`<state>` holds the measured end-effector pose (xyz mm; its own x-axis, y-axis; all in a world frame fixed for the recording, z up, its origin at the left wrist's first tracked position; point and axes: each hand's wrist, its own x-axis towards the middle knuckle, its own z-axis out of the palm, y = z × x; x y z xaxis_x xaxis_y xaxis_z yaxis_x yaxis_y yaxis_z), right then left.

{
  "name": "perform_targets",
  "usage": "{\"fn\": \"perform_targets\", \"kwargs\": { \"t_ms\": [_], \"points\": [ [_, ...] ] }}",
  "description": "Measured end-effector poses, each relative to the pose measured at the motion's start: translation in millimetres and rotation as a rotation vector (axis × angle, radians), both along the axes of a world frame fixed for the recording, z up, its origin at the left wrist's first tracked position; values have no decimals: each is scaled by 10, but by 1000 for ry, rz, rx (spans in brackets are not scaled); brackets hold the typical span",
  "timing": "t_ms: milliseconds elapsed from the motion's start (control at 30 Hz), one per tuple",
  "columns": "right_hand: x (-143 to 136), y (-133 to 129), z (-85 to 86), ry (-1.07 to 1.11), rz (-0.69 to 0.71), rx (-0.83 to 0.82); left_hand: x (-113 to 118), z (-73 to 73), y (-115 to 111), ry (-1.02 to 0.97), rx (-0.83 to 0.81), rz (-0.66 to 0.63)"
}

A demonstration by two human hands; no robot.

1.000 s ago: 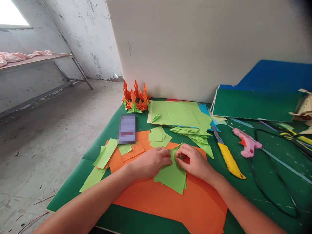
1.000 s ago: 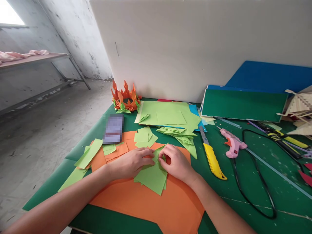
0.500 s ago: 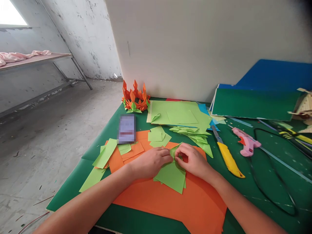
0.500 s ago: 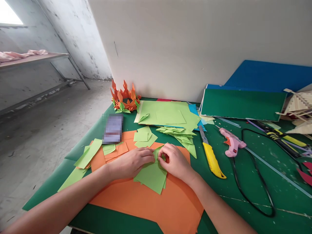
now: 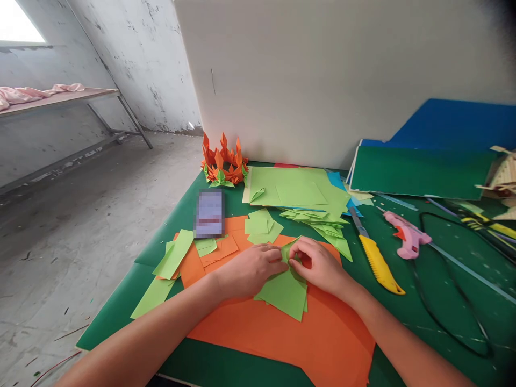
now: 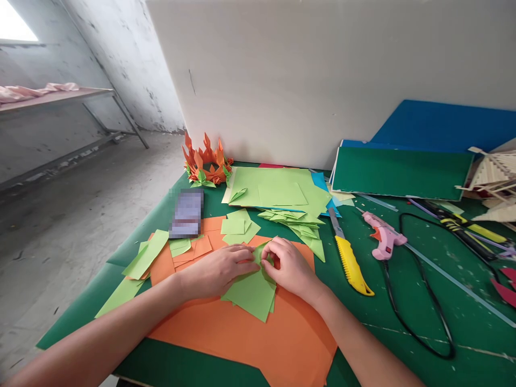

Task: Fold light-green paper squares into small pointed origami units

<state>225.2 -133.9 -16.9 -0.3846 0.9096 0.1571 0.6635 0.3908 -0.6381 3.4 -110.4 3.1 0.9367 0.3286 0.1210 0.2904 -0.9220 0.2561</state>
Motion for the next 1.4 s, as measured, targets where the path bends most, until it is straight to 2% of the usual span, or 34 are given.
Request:
{"fn": "perform_targets", "kwargs": {
  "t_ms": [367, 533, 833, 1000, 1067, 1133, 1400],
  "points": [
    [21, -2, -36, 30, -8, -53, 45, -19, -75, -29, 3, 102],
    [38, -8, -15, 34, 9, -73, 61, -2, -82, 16, -58, 57],
    [103, -36, 47, 50, 76, -113, 60, -4, -96, -24, -54, 62],
    [187, -5, 45, 218, 101, -196, 49, 2, -93, -19, -49, 48],
    [235, 7, 34, 290, 52, -176, 45, -3, -88, -25, -40, 40],
    [275, 10, 31, 254, 42, -139, 41, -16, -83, -32, -33, 37],
    [362, 14, 93, 4, 256, 119, 26, -54, -82, -28, -43, 43]
  ]
}}
